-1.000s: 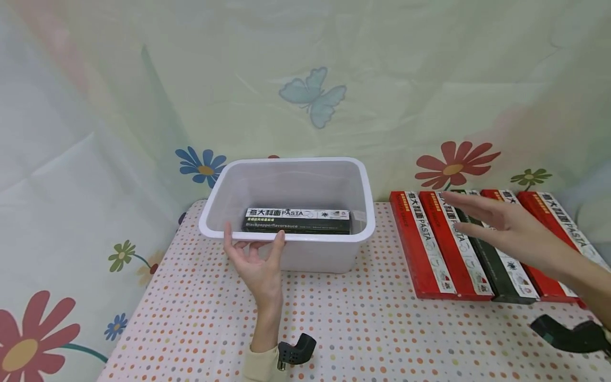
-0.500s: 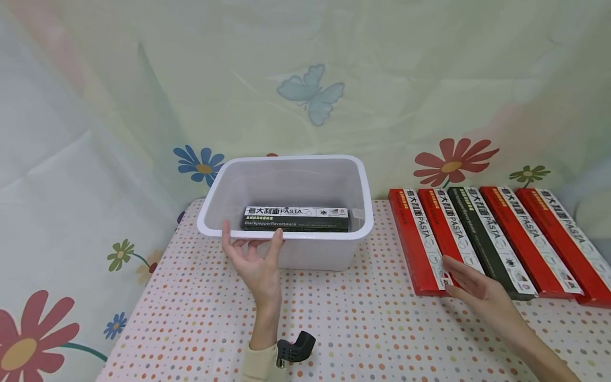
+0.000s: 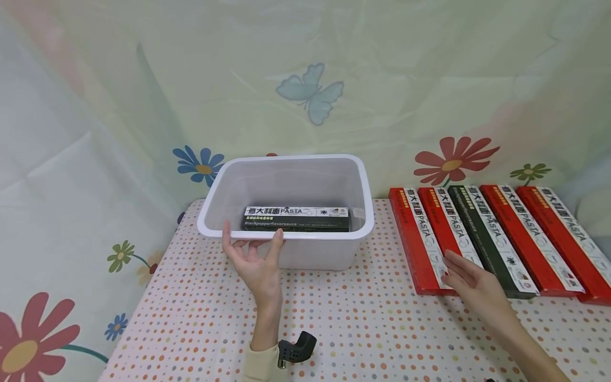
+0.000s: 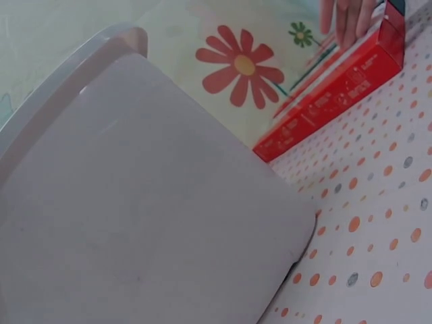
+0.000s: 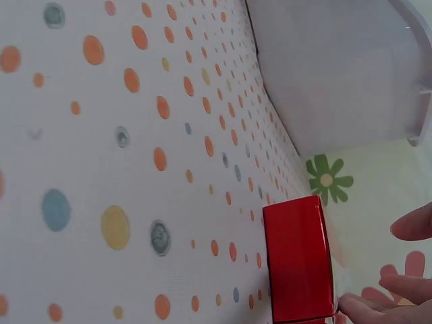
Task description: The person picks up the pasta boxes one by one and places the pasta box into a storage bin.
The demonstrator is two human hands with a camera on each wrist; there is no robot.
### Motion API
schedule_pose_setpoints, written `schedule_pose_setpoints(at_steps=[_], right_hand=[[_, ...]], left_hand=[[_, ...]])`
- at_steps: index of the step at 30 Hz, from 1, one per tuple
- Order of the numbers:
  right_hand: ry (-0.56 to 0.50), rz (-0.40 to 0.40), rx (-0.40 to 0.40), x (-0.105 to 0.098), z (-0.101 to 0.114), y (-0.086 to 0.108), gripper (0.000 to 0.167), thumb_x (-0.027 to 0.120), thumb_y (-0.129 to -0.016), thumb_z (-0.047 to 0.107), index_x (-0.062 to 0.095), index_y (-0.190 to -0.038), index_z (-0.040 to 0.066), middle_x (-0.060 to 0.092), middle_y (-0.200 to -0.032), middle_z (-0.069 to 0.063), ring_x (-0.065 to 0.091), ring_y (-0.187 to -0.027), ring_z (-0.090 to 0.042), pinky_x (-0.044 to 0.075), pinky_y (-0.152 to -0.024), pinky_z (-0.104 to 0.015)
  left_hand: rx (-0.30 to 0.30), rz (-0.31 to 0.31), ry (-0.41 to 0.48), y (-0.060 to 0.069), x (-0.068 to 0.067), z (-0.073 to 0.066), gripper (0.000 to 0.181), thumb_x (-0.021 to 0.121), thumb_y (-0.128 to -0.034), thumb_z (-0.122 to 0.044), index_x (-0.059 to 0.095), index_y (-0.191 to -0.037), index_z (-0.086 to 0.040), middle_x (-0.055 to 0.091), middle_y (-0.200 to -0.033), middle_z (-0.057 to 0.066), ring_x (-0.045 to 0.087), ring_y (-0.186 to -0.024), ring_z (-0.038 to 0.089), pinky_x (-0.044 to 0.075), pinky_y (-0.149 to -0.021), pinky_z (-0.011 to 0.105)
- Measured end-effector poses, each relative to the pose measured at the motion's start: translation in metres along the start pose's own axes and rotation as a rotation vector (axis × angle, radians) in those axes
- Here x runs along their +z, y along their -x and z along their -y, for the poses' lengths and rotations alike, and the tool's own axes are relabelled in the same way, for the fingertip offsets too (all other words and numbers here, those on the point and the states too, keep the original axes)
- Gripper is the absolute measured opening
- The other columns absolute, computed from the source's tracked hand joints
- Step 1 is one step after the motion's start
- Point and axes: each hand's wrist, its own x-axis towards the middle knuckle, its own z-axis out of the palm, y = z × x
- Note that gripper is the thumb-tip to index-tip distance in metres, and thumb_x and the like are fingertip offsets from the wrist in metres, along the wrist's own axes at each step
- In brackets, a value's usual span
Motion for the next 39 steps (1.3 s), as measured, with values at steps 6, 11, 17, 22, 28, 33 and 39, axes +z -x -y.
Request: schedule_pose_setpoints(at_steps=[6, 11, 17, 22, 28, 33, 39], right_hand=[[-0.024, -0.001, 0.024, -0.001, 0.0, -0.005, 0.066, 0.051, -0.111, 0.026, 0.023, -0.162, -0.006, 0.036, -0.16, -0.032, 0.055, -0.125, 0.004, 0.046, -0.083, 0.004], [-0.066, 0.036, 0.064, 0.003, 0.002, -0.004, 0.07, 0.053, -0.111, 0.024, 0.018, -0.164, -0.004, 0.031, -0.163, -0.031, 0.04, -0.148, -0.04, 0.047, -0.084, 0.003], [-0.096, 0.036, 0.075, 0.011, 0.004, -0.006, 0.082, 0.063, -0.106, 0.023, 0.013, -0.164, -0.005, 0.02, -0.167, -0.031, 0.025, -0.151, -0.05, 0.047, -0.092, 0.001], [-0.021, 0.03, 0.073, 0.02, 0.006, -0.01, 0.099, 0.073, -0.1, 0.027, 0.006, -0.163, -0.008, 0.013, -0.167, -0.035, 0.02, -0.153, -0.05, 0.041, -0.121, -0.038], [0.169, -0.035, 0.074, 0.037, 0.007, -0.015, 0.114, 0.083, -0.09, 0.032, 0.005, -0.163, -0.009, 0.014, -0.164, -0.038, 0.022, -0.143, -0.054, 0.03, -0.119, -0.075], [0.165, -0.054, 0.048, 0.042, 0.004, -0.016, 0.116, 0.085, -0.087, 0.028, 0.005, -0.163, -0.007, 0.013, -0.164, -0.037, 0.021, -0.144, -0.054, 0.029, -0.119, -0.076], [0.125, -0.05, 0.013, 0.042, 0.0, -0.014, 0.113, 0.084, -0.087, 0.022, 0.005, -0.164, -0.006, 0.011, -0.165, -0.036, 0.019, -0.147, -0.053, 0.028, -0.119, -0.076]], left_hand=[[-0.013, 0.006, 0.034, 0.001, 0.0, -0.003, 0.11, 0.081, -0.0765, 0.017, 0.022, -0.164, -0.012, 0.045, -0.124, 0.015, 0.057, -0.096, 0.023, 0.068, -0.082, 0.044], [-0.009, 0.012, 0.032, 0.001, -0.001, -0.002, 0.11, 0.081, -0.0773, 0.017, 0.02, -0.165, -0.01, 0.045, -0.125, 0.015, 0.057, -0.097, 0.023, 0.069, -0.082, 0.043], [-0.008, 0.013, 0.038, 0.001, -0.001, -0.002, 0.109, 0.081, -0.0785, 0.015, 0.019, -0.165, -0.01, 0.044, -0.124, 0.015, 0.057, -0.097, 0.024, 0.068, -0.081, 0.046], [-0.009, 0.019, 0.023, 0.001, -0.001, -0.003, 0.108, 0.081, -0.0791, 0.014, 0.019, -0.165, -0.01, 0.044, -0.125, 0.015, 0.057, -0.098, 0.024, 0.068, -0.082, 0.044], [-0.023, 0.024, 0.019, 0.002, 0.0, -0.003, 0.109, 0.081, -0.0787, 0.015, 0.02, -0.165, -0.012, 0.044, -0.125, 0.015, 0.057, -0.099, 0.024, 0.068, -0.082, 0.043], [-0.026, 0.02, 0.029, 0.003, -0.001, -0.003, 0.108, 0.08, -0.079, 0.016, 0.021, -0.164, -0.013, 0.044, -0.126, 0.015, 0.056, -0.098, 0.024, 0.068, -0.083, 0.044], [-0.032, 0.016, 0.047, 0.003, -0.001, -0.003, 0.108, 0.08, -0.0789, 0.016, 0.021, -0.165, -0.013, 0.045, -0.126, 0.016, 0.056, -0.097, 0.023, 0.068, -0.083, 0.045]])
